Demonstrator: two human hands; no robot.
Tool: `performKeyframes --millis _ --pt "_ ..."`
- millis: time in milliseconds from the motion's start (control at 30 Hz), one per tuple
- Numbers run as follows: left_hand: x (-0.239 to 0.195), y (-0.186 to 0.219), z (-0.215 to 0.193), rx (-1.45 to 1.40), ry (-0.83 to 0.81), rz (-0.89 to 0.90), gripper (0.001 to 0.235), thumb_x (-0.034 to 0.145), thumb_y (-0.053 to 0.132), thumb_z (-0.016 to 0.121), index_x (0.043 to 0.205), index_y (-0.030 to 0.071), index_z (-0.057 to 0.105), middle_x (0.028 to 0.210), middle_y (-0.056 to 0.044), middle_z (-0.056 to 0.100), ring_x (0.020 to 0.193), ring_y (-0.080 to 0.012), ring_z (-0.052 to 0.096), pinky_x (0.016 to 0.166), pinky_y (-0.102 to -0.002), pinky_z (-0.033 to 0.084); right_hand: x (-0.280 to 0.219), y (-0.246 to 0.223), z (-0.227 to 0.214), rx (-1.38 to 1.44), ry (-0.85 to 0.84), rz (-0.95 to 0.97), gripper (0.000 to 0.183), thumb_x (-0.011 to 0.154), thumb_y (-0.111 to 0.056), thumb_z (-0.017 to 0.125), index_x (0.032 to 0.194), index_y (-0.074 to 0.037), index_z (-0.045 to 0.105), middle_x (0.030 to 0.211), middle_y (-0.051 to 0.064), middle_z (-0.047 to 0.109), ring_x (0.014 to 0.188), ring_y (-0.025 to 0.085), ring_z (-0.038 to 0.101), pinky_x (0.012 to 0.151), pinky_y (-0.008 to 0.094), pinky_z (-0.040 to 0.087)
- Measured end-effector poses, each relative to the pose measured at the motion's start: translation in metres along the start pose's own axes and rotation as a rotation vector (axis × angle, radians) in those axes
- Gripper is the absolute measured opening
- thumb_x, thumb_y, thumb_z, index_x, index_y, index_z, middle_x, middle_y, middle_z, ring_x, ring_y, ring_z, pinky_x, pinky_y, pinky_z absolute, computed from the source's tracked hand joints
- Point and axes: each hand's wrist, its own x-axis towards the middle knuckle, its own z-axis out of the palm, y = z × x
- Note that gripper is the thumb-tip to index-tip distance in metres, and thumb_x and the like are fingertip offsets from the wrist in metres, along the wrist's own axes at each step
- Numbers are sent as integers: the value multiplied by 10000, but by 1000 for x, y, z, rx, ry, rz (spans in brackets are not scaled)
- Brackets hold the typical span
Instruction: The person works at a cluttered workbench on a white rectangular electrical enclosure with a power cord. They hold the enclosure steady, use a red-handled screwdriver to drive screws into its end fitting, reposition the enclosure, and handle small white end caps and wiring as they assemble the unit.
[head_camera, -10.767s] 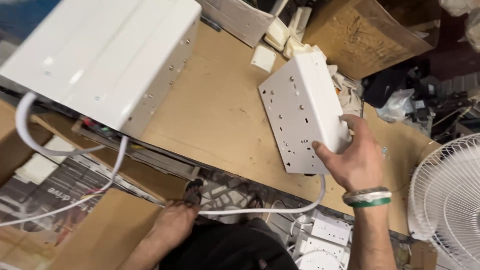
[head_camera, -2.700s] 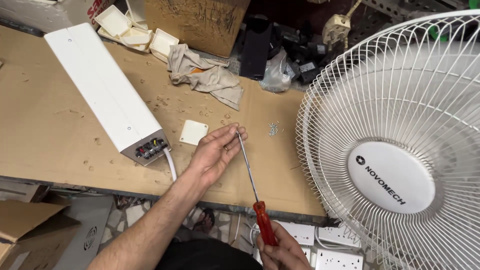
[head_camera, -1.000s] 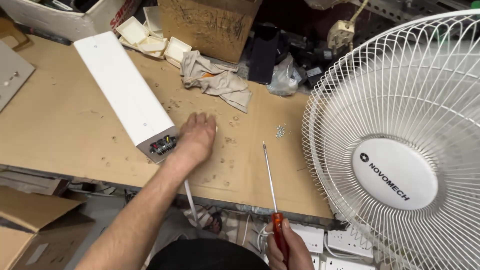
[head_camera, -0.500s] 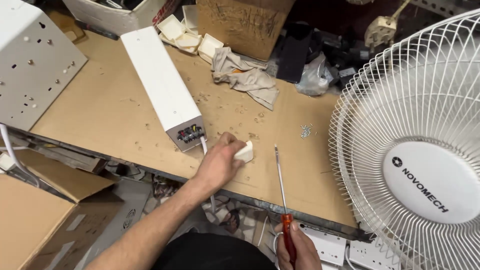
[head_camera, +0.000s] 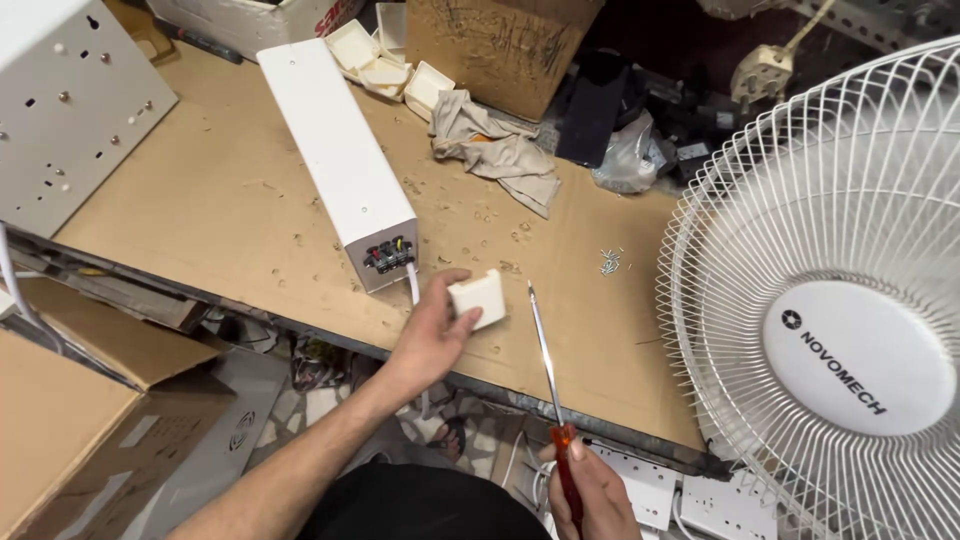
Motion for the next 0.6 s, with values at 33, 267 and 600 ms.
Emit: performKeyframes --millis 33,267,600 --pt "-1 3 -3 -99 15 -21 523 982 115 581 1450 78 349 1194 -199 654 1094 -290 712 913 -413 625 -1 2 -1 -36 21 -10 537 1018 -432 441 1032 56 664 447 47 393 293 143 299 309 311 231" --pt "-19 1 -30 -94 78 -44 488 950 108 618 1393 74 418 1276 -180 678 1214 -260 683 964 -361 618 -8 21 -9 -232 -111 -156 515 1024 -438 472 1050 15 718 453 25 461 362 105 357 383 288 266" --pt "-32 -6 -42 -109 128 145 500 941 49 638 1365 38 374 1225 -177 705 1205 -224 687 1002 -340 568 -12 10 4 -288 -177 -122 509 1031 -423 433 1039 8 704 442 31 452 337 118 338 363 286 267"
